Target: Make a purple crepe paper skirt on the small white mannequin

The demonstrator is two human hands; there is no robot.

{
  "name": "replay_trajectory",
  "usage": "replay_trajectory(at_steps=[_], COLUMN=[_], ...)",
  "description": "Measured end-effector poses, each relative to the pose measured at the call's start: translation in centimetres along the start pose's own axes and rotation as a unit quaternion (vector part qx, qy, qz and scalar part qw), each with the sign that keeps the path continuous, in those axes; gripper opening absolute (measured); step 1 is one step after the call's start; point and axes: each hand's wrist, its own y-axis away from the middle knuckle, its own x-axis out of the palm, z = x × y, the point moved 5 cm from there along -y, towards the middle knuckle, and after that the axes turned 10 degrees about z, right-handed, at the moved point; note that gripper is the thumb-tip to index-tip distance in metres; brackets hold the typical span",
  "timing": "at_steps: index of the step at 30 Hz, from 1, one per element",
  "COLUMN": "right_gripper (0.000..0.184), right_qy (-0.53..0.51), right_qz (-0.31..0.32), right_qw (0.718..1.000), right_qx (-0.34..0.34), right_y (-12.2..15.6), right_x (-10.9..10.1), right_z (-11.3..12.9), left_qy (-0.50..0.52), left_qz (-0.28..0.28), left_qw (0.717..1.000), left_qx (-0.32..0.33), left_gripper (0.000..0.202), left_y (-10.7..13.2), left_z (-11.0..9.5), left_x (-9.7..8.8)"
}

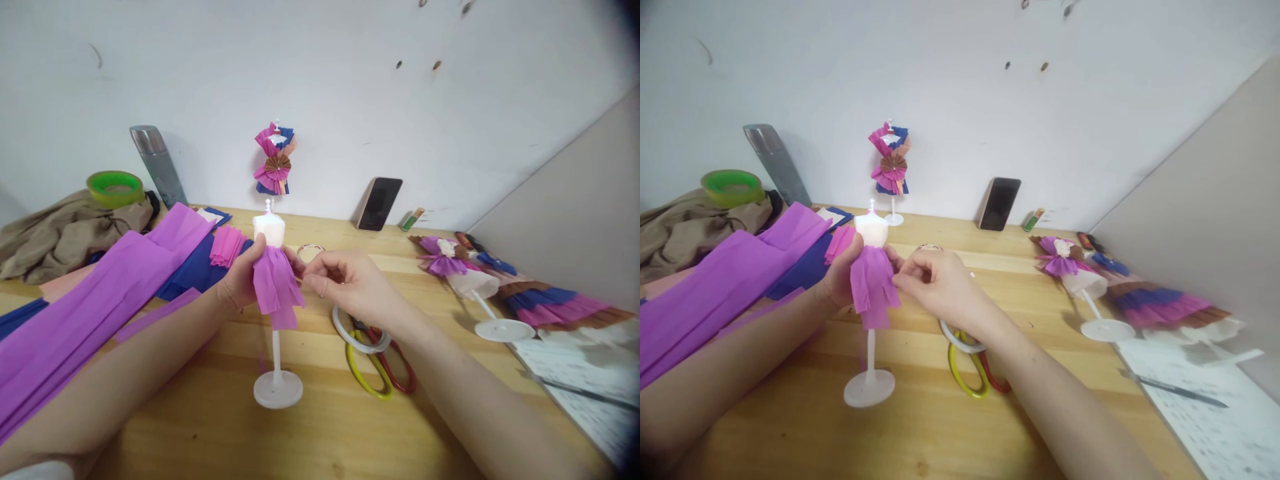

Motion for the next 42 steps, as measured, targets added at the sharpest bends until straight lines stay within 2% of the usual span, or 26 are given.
replay_trajectory(at_steps=[5,8,11,15,22,28,33,38,40,42], right_gripper=[0.022,0.018,0.015,0.018,0.027,0.028,0.027,0.029,0.030,0.033], right_qy=[0.031,0.037,0.000,-0.027,0.015,0.026,-0.016,0.037,0.019,-0.041], right_qz=[0.037,-0.006,-0.047,-0.052,-0.067,-0.057,-0.012,-0.003,0.003,0.017], right_qw=[0.999,0.999,0.999,0.998,0.997,0.998,1.000,0.999,0.999,0.998], right_qx=[0.013,-0.005,-0.018,-0.020,-0.019,-0.022,-0.019,0.023,0.045,0.052], right_y=[0.3,0.1,-0.1,0.0,0.4,0.4,0.5,-0.3,-0.8,-1.1], right_x=[0.8,0.4,0.0,0.4,0.7,0.1,-0.8,-1.6,-1.5,-1.1], right_z=[0.5,0.3,0.0,-0.1,0.1,0.6,0.8,-0.7,-1.8,-2.6], left_qy=[0.038,0.026,-0.015,-0.089,-0.148,-0.103,0.023,0.101,0.113,0.118], left_qz=[0.013,0.025,0.010,0.007,-0.011,-0.021,0.042,0.120,0.139,0.151], left_qw=[0.999,0.999,1.000,0.996,0.989,0.994,0.992,0.980,0.976,0.972], left_qx=[-0.030,-0.039,-0.018,-0.006,-0.013,0.005,-0.118,-0.124,-0.128,-0.134], left_gripper=[0.063,0.068,0.070,0.076,0.082,0.073,0.067,0.058,0.058,0.058], left_y=[-0.2,-0.3,-0.3,-0.2,0.1,0.1,0.4,0.4,0.5,0.5], left_z=[0.7,1.3,1.4,1.4,1.7,2.1,2.8,2.9,3.1,3.5], left_x=[0.0,-0.2,-0.3,0.8,2.1,2.4,1.9,1.8,1.8,1.8])
